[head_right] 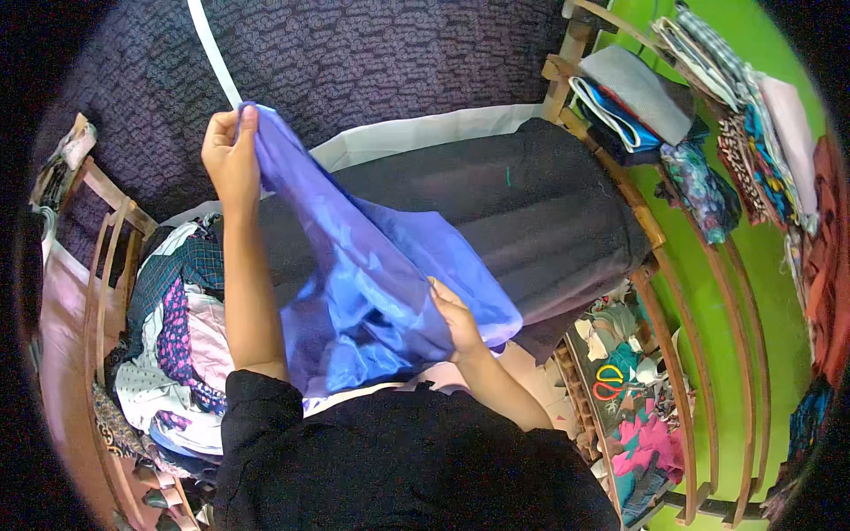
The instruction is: The person is folding different pieces of clothing on a flat surface and putting them aside.
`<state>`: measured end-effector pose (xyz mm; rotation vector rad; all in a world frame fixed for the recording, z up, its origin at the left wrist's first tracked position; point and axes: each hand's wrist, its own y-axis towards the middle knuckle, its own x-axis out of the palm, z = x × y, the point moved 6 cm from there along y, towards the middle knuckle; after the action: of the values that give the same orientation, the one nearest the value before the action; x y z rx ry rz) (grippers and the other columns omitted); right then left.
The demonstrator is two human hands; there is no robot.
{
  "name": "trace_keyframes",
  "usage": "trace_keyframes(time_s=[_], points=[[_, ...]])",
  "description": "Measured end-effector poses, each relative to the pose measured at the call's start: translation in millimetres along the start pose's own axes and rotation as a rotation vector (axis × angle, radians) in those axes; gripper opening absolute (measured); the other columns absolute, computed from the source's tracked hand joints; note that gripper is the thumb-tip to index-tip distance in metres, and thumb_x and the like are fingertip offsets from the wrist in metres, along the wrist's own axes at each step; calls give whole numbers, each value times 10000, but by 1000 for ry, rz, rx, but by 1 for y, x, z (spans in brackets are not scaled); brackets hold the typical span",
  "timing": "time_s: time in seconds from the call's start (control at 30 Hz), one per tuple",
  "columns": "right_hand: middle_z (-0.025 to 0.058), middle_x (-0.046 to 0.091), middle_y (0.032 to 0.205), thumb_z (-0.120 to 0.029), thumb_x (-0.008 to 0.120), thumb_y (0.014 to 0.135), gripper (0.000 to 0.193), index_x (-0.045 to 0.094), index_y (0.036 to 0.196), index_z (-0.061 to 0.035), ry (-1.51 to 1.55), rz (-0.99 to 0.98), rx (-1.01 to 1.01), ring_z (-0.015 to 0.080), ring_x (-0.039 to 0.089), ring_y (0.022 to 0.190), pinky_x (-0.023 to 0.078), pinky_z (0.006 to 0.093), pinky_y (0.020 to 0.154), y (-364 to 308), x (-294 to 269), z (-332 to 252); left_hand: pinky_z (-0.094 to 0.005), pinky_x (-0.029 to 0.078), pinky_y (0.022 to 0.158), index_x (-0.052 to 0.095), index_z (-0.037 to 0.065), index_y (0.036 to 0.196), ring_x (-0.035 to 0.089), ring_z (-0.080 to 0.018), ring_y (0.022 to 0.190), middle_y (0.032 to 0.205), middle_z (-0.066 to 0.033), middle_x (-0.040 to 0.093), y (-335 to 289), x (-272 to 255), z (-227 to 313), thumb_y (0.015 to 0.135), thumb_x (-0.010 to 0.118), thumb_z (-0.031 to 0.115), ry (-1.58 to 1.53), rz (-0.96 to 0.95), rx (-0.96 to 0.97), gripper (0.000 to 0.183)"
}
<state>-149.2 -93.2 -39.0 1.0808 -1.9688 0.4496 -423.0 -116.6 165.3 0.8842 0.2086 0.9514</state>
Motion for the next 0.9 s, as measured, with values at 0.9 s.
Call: trace_keyframes(time_s=[0.9], points=[[120, 594, 843, -198, 689, 632, 278, 601, 834, -28, -2112, 1039, -142, 266, 550, 823, 363, 371, 754, -494, -14, -205, -161, 270, 531, 395, 85, 685, 305, -20, 589, 649, 61, 331, -241, 83, 137, 832, 582, 85, -43, -229, -55, 238]])
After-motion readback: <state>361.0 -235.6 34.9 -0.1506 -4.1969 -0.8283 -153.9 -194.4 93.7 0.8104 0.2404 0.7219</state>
